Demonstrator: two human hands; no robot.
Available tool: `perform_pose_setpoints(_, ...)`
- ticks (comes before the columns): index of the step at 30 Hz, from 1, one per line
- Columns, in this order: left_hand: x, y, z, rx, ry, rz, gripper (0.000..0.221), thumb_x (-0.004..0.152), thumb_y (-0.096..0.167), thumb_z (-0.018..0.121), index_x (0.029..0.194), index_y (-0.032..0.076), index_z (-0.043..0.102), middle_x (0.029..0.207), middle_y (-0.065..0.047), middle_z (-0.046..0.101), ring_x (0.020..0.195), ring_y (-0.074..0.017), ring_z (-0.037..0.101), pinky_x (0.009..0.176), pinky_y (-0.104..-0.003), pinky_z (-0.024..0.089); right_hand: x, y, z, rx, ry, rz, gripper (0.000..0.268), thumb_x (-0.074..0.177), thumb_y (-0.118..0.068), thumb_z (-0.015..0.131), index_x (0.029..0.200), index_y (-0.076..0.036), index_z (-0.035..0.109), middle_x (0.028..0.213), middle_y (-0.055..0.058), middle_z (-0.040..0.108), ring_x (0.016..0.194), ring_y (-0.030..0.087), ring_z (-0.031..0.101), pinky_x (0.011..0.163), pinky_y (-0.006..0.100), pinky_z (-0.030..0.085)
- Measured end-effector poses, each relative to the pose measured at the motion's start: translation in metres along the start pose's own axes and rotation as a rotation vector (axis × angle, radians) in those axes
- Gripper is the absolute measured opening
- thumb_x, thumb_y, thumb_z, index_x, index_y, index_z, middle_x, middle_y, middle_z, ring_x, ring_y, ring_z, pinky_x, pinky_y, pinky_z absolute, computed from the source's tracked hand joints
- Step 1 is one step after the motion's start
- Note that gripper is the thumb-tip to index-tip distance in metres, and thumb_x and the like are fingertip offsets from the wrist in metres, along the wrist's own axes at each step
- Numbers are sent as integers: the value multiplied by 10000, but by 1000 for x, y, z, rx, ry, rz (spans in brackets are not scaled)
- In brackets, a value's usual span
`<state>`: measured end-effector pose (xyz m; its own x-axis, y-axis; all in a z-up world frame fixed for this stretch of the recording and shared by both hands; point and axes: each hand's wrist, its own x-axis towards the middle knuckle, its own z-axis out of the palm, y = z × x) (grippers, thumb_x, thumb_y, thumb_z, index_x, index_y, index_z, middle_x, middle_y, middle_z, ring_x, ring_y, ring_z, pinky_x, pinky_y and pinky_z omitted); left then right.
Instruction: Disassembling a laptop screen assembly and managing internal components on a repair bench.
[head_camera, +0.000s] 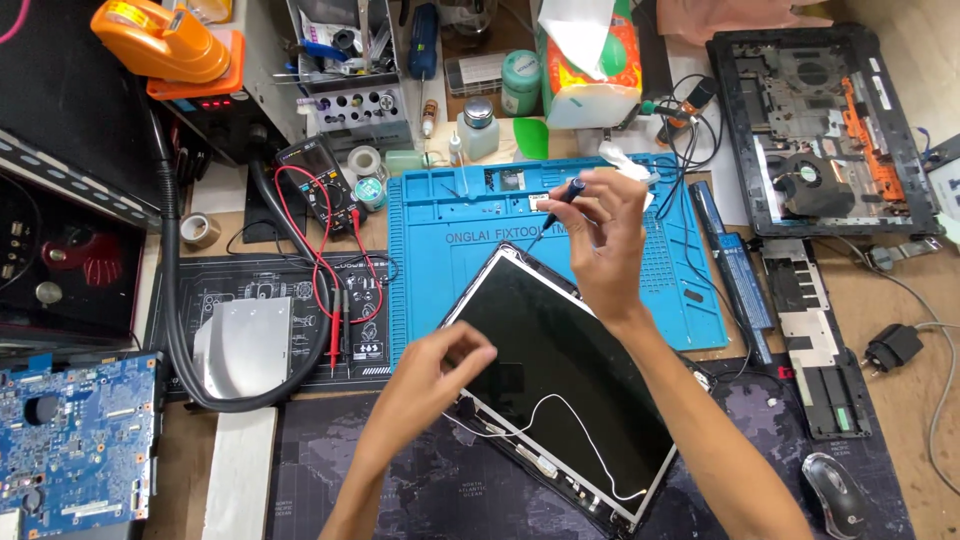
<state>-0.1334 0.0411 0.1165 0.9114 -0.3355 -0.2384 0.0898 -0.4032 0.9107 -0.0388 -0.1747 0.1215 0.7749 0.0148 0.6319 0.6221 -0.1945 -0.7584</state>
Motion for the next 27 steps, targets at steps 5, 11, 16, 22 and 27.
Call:
perform_pose_setpoints(5,36,0,-13,3,77,103,226,970,259,685,1005,49,759,800,-137,726,739,-250,680,641,-335,562,-1,21,8,-34,13,-12,248,1052,1,580,1243,-58,433,1042,154,671,963,321,759,904,442,623)
perform_pose_setpoints(11,71,-18,-17,52,112,152,168,942,199,705,1014,49,725,805,-146,713,726,-257,678,638,-365,553,0,33,11,17,8,15,222,1047,-4,580,1211,-53,439,1046,157,677,964,317,762,906,436,624)
perform_pose_setpoints(16,101,-48,-11,81,127,200,141,933,195,693,1001,74,721,812,-152,712,720,-276,692,656,-380,554,-1,36,14,15,17,34,232,1029,23,606,1198,-38,459,1016,153,662,943,303,758,879,414,634)
perform_pose_setpoints(22,155,-87,-6,202,187,412,102,918,163,709,1004,108,713,898,-123,704,880,-336,688,800,-440,548,5,42,23,-53,-26,39,255,972,5,720,1142,-20,532,974,115,661,909,229,753,794,357,648)
perform_pose_setpoints(27,177,-97,-4,216,152,545,110,876,203,766,971,177,717,910,-49,664,874,-273,632,860,-427,502,12,44,25,-133,-32,39,291,898,-50,835,1023,-24,573,930,106,630,886,244,737,757,329,630)
